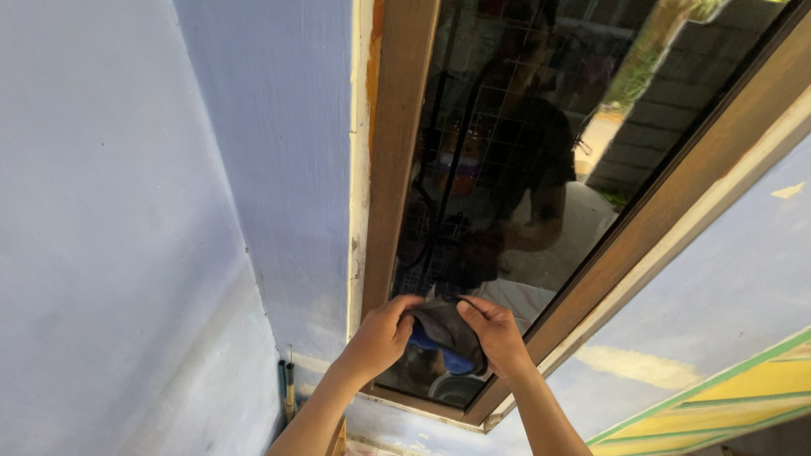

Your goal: The person wipes a glass pane in a door frame with a cloth, then washes and wrings out the cloth in a basin of water on the floor, and returns to wiping the door frame.

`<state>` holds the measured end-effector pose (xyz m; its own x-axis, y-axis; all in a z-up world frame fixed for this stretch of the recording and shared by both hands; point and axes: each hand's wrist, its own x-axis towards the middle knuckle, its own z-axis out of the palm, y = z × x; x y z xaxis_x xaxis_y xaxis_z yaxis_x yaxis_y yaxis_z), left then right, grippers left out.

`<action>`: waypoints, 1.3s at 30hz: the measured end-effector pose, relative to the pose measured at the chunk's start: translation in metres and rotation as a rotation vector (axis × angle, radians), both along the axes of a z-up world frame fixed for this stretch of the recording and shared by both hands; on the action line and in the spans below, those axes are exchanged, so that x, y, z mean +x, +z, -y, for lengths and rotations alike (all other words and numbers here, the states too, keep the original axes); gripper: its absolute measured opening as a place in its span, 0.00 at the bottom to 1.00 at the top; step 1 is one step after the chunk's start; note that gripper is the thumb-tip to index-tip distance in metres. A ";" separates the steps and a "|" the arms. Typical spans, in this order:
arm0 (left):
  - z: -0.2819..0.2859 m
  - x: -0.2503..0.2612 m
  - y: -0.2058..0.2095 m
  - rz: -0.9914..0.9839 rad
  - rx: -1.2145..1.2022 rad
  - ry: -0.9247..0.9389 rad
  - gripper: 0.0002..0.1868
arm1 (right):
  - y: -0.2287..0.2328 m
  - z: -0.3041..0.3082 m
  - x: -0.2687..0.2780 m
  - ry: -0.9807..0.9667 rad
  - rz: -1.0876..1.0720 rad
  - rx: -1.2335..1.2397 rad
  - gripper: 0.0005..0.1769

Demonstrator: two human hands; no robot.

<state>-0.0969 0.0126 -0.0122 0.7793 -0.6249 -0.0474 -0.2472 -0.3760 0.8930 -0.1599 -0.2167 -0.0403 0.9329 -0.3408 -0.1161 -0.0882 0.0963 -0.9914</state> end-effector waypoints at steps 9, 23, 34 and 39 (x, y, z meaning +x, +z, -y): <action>0.013 -0.016 -0.035 0.500 -0.300 0.065 0.26 | -0.003 0.000 -0.020 -0.144 0.071 0.151 0.18; 0.034 -0.020 -0.075 0.221 -0.220 0.093 0.08 | -0.023 0.022 -0.041 -0.195 0.037 -0.036 0.13; -0.021 -0.002 -0.091 -1.140 -0.689 -0.201 0.45 | -0.096 0.044 -0.060 0.185 -0.283 0.298 0.34; -0.036 0.002 -0.116 -0.929 -0.792 -0.222 0.38 | -0.099 0.055 -0.067 0.202 -0.240 0.439 0.35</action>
